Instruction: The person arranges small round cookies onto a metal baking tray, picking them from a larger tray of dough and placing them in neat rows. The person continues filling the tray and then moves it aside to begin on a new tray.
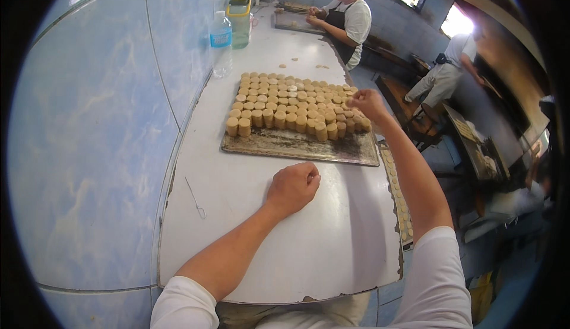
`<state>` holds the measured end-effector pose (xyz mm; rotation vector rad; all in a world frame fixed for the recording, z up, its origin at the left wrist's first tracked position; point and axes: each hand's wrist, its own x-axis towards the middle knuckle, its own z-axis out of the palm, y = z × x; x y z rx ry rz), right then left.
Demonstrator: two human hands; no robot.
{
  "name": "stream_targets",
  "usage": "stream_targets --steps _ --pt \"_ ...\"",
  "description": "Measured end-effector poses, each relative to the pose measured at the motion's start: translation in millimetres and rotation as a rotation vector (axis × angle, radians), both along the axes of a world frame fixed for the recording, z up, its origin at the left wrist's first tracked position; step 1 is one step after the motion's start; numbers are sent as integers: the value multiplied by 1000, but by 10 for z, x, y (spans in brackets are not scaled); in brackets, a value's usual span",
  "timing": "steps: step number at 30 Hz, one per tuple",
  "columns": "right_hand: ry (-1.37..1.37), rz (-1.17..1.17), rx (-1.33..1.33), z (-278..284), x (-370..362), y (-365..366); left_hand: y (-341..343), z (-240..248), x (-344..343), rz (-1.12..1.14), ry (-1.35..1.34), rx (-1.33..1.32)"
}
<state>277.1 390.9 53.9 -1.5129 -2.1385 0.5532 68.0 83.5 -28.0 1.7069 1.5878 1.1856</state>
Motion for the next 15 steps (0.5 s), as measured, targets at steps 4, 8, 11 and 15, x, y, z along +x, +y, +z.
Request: stream_targets --steps 4,8,11,15 --pt "-54 -99 200 -178 -244 267 12 -2 -10 -7 -25 4" --pt "-312 10 97 -229 -383 460 10 -15 -25 -12 -75 12" --pt "-334 25 -122 -96 -365 518 27 -29 -24 -9 -36 11" --pt "-495 11 314 -137 -412 288 44 -44 -23 3 -22 55"
